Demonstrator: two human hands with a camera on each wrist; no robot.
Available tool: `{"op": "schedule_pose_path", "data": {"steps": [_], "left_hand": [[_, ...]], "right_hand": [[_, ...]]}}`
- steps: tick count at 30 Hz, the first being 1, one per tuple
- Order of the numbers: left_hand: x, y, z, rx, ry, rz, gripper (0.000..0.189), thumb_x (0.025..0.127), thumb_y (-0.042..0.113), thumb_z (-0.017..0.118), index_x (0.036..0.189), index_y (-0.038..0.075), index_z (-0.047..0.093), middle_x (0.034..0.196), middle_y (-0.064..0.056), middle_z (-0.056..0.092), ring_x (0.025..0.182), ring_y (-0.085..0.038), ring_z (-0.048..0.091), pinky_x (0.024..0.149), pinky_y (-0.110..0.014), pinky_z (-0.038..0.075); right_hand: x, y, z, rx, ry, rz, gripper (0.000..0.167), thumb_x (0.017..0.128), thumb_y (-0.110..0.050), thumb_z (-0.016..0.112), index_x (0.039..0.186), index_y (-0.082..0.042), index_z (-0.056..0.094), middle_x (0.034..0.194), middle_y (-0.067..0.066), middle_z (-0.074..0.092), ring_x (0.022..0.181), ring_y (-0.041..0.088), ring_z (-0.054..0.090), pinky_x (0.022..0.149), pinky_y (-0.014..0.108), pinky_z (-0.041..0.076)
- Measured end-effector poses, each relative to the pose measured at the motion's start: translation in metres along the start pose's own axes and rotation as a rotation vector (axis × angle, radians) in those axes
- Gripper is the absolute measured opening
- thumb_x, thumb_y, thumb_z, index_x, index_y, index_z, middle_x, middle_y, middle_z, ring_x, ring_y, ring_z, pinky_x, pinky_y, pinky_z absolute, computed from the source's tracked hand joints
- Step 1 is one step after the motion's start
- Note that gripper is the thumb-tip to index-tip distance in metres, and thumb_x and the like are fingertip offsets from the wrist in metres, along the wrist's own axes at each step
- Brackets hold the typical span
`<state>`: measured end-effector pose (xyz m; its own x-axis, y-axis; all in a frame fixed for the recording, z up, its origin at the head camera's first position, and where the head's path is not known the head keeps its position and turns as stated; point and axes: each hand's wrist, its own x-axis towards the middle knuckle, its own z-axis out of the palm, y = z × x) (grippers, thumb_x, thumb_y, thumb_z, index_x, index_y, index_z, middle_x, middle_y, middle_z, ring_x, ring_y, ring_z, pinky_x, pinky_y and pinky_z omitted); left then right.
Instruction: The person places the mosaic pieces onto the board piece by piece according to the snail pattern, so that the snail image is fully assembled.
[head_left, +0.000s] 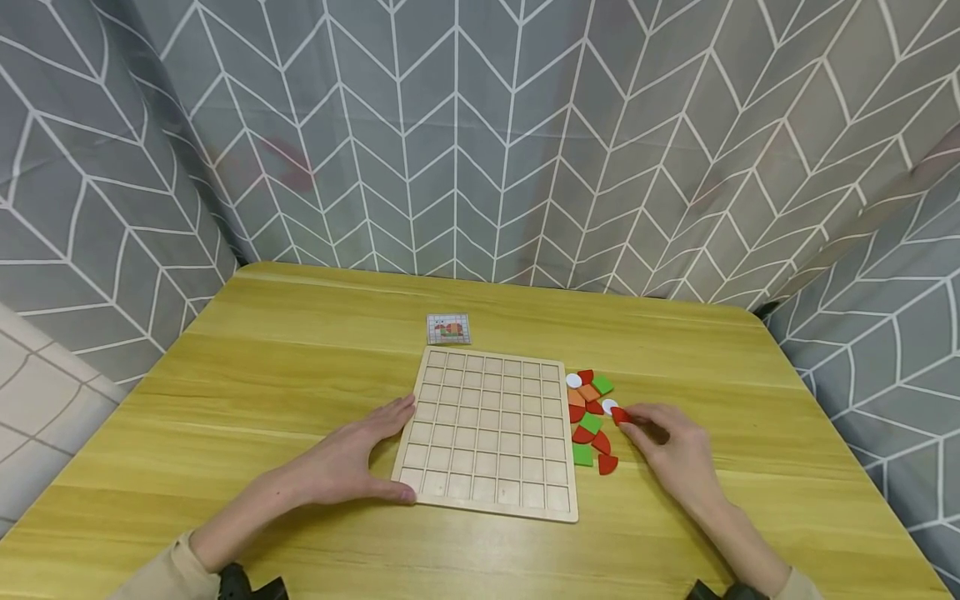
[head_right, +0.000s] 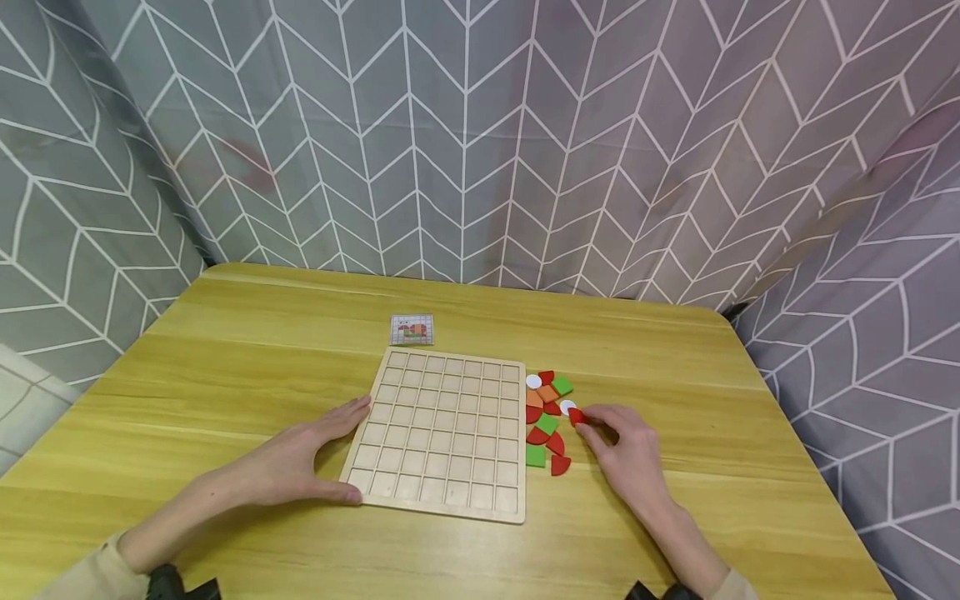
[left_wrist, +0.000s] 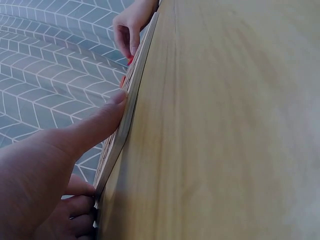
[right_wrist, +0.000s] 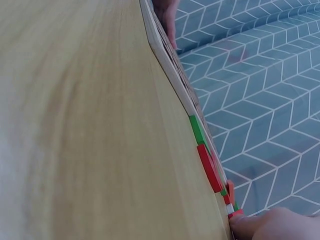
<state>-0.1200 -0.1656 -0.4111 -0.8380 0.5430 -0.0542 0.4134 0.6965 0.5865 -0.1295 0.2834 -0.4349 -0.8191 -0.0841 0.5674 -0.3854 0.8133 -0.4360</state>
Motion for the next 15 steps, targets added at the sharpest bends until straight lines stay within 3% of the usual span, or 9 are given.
{"op": "schedule_pose_path", "data": {"steps": [6,12,15], "left_hand": [[0.0011,-0.0005,0.0003,0.004,-0.002,0.000,0.117,0.071,0.074,0.072,0.158,0.009,0.029,0.167,-0.005,0.020,0.152,-0.033,0.022,0.117,-0.060,0.029],[0.0012,-0.0008,0.0007,0.009,0.000,0.002,0.117,0.071,0.075,0.072,0.158,0.008,0.029,0.167,-0.005,0.019,0.152,-0.033,0.022,0.117,-0.061,0.028],[0.0010,-0.0003,0.0005,0.010,0.001,0.000,0.117,0.071,0.075,0.072,0.158,0.009,0.030,0.167,-0.005,0.020,0.151,-0.033,0.023,0.117,-0.061,0.028]], "right_hand": [[0.0028,0.0034,0.0017,-0.019,0.012,-0.066,0.030,0.070,-0.004,0.089,0.097,-0.010,0.078,0.090,0.001,0.075,0.083,0.018,0.068,0.079,0.004,0.044],[0.0074,0.0060,0.0028,-0.049,0.039,-0.241,0.029,0.066,-0.004,0.090,0.092,-0.007,0.077,0.085,0.002,0.075,0.079,0.019,0.068,0.073,0.020,0.052],[0.0090,0.0061,0.0026,-0.062,0.051,-0.284,0.030,0.065,-0.004,0.091,0.091,-0.006,0.076,0.084,0.003,0.075,0.076,0.018,0.068,0.069,0.026,0.053]]}}
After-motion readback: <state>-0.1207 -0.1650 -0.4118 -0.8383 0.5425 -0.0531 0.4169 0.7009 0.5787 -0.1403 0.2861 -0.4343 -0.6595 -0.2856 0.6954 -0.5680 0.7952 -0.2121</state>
